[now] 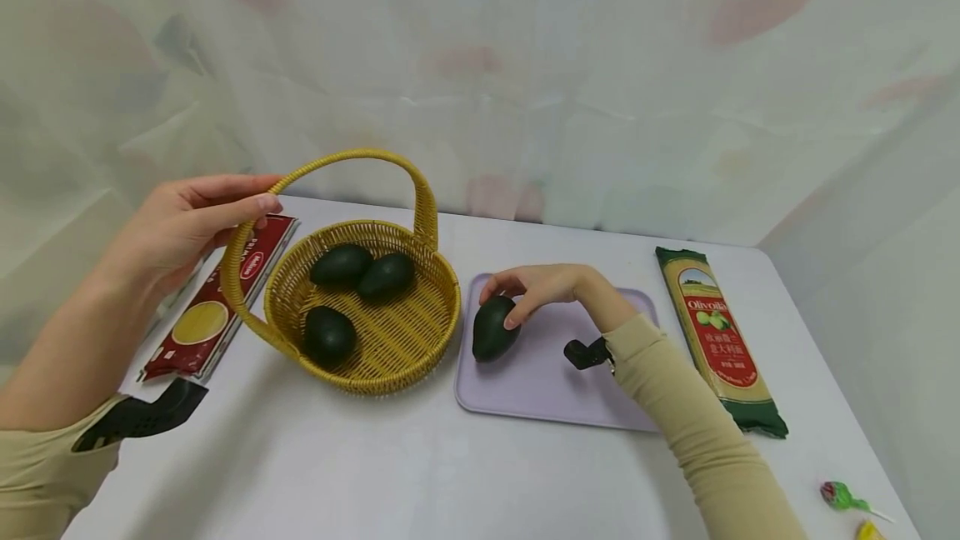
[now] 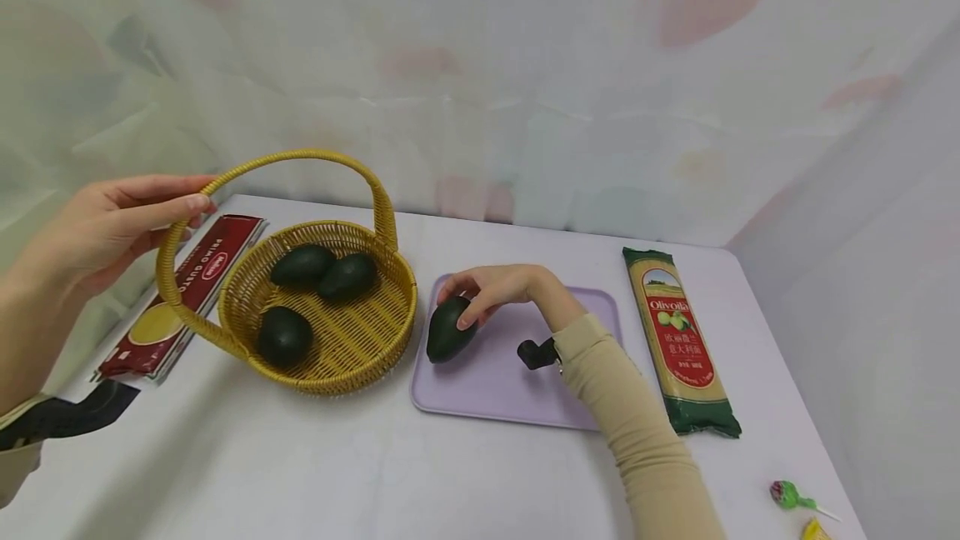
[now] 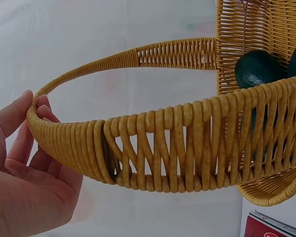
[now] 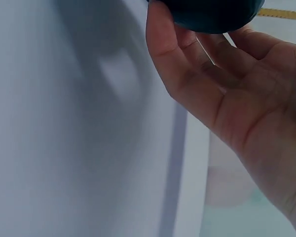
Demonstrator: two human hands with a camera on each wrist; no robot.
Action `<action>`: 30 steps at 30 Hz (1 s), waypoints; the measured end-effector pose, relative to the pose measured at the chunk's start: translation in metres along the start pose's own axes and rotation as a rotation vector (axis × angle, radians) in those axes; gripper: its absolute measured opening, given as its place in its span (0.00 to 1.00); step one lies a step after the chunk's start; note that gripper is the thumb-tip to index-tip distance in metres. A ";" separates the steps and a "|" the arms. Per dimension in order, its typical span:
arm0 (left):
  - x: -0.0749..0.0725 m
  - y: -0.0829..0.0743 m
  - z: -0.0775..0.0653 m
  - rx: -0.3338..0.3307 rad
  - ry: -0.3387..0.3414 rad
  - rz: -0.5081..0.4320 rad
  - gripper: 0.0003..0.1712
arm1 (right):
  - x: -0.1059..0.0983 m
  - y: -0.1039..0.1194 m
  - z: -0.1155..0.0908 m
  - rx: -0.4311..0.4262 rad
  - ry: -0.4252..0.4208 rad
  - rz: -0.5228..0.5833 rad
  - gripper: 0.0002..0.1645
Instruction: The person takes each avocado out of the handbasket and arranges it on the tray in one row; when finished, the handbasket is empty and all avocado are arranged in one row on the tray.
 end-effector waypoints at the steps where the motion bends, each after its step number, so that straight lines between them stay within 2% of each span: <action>1: 0.000 0.000 0.000 -0.001 0.000 0.007 0.13 | 0.000 -0.002 0.001 0.008 -0.004 0.004 0.33; 8: 0.000 0.000 -0.001 0.000 0.000 0.020 0.13 | -0.003 -0.016 0.009 0.066 -0.035 0.008 0.32; 16: 0.000 -0.002 -0.001 0.014 0.006 0.039 0.13 | -0.006 -0.023 0.015 0.090 -0.072 0.056 0.33; 25: 0.000 -0.002 -0.001 0.012 0.008 0.055 0.13 | -0.005 -0.027 0.018 0.060 -0.110 0.142 0.33; 30: 0.000 -0.002 -0.001 0.014 0.011 0.056 0.13 | -0.006 -0.029 0.019 0.023 -0.131 0.130 0.33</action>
Point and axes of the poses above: each hand's wrist, its own z-axis towards the middle knuckle, its own x-axis out of the palm, y = z × x, the point moved 9 cm from there along z, towards the middle knuckle, and after that the axes turned 8 degrees about x, right-handed, at the moved point
